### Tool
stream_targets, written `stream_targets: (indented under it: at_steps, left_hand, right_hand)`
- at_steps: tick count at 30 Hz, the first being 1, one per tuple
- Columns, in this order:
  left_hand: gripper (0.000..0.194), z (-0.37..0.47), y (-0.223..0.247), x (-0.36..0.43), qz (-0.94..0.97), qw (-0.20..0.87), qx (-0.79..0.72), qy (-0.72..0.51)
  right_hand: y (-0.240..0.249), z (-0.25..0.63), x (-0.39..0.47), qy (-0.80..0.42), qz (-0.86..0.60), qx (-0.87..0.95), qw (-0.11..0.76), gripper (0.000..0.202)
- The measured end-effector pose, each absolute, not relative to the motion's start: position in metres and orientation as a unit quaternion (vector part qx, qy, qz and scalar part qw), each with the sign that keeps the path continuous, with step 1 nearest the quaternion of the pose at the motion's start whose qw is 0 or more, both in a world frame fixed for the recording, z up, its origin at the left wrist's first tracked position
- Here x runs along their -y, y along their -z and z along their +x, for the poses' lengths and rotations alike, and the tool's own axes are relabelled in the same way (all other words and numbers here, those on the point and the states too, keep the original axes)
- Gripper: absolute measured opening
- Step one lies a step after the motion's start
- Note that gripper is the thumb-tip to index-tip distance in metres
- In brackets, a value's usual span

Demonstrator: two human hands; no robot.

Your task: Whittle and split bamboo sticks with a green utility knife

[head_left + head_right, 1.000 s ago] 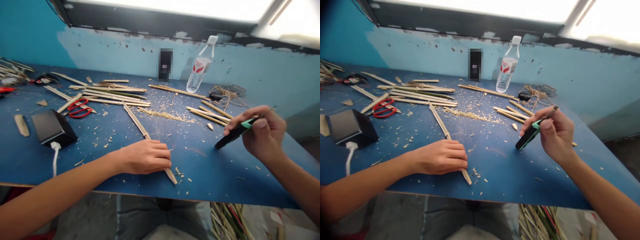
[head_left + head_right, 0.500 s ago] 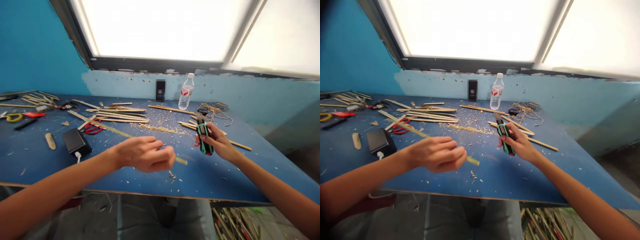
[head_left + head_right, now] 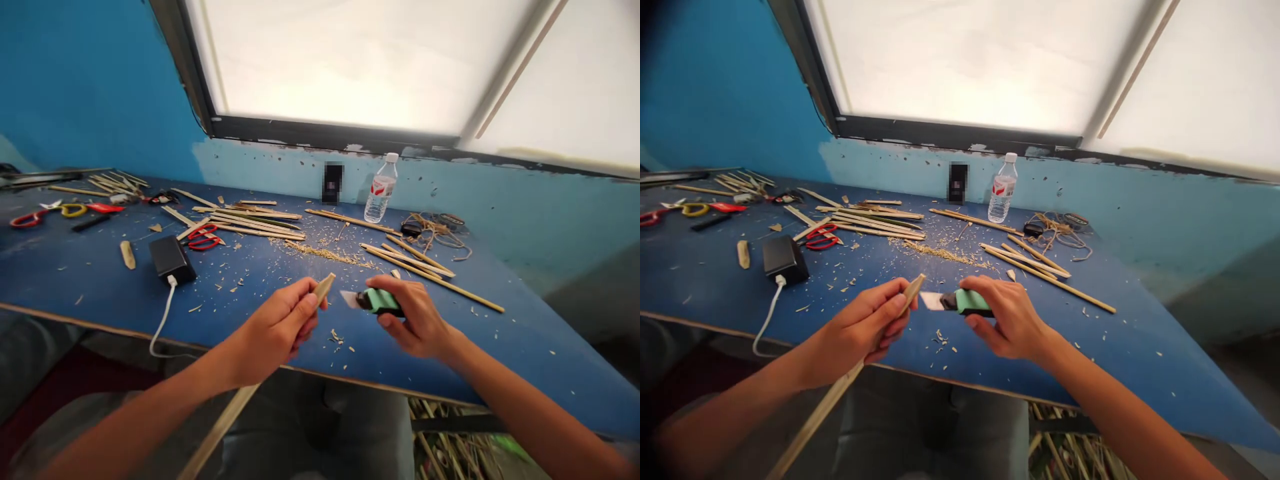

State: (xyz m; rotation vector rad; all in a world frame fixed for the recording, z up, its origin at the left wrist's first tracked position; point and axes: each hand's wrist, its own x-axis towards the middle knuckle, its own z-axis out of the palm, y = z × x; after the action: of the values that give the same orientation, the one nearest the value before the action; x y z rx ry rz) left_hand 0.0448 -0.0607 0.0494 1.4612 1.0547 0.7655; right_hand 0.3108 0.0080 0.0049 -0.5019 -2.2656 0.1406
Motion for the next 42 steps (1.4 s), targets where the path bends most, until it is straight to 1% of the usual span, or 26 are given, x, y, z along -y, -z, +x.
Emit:
stream_targets:
  at_steps: [2, 4, 9, 12, 16, 19, 25, 31, 34, 37, 42]
  left_hand:
    - [0.032, 0.054, -0.034, 0.066, 0.572, 0.613, -0.422, -0.344]
    - [0.03, 0.062, -0.019, 0.069, 0.541, 0.644, -0.397, -0.367]
    - [0.032, 0.079, 0.009, 0.072, 0.517, 0.655, -0.366, -0.412]
    - [0.038, 0.086, 0.013, 0.073, 0.54, 0.598, -0.405, -0.432]
    - [0.036, 0.091, 0.012, 0.075, 0.589, 0.486, -0.488, -0.422]
    - [0.034, 0.094, 0.017, 0.078, 0.601, 0.44, -0.514, -0.426]
    - [0.033, 0.098, 0.029, 0.078, 0.601, 0.364, -0.527, -0.477]
    - [0.042, 0.096, 0.03, 0.077, 0.585, 0.377, -0.544, -0.468]
    - [0.042, 0.095, 0.029, 0.076, 0.569, 0.391, -0.554, -0.466]
    - [0.044, 0.096, 0.026, 0.073, 0.55, 0.411, -0.556, -0.468]
    - [0.054, 0.099, 0.022, 0.068, 0.491, 0.449, -0.57, -0.481]
  right_hand:
    - [-0.003, 0.31, -0.005, -0.03, -0.186, 0.905, 0.382, 0.038]
    - [-0.002, 0.308, -0.004, -0.015, -0.188, 0.911, 0.367, 0.038]
    - [0.005, 0.306, -0.007, -0.002, -0.199, 0.92, 0.337, 0.038]
    - [0.009, 0.305, -0.006, -0.007, -0.206, 0.923, 0.324, 0.037]
    - [0.009, 0.303, -0.002, -0.007, -0.221, 0.924, 0.311, 0.035]
    - [0.008, 0.301, 0.001, -0.007, -0.23, 0.926, 0.301, 0.035]
    - [0.008, 0.3, 0.006, -0.009, -0.248, 0.928, 0.279, 0.032]
    - [0.006, 0.299, 0.012, 0.025, -0.27, 0.926, 0.264, 0.034]
    - [0.006, 0.296, 0.016, 0.052, -0.289, 0.921, 0.258, 0.035]
    - [0.006, 0.294, 0.021, 0.083, -0.31, 0.91, 0.264, 0.035]
    - [0.01, 0.29, 0.025, 0.123, -0.337, 0.891, 0.28, 0.036]
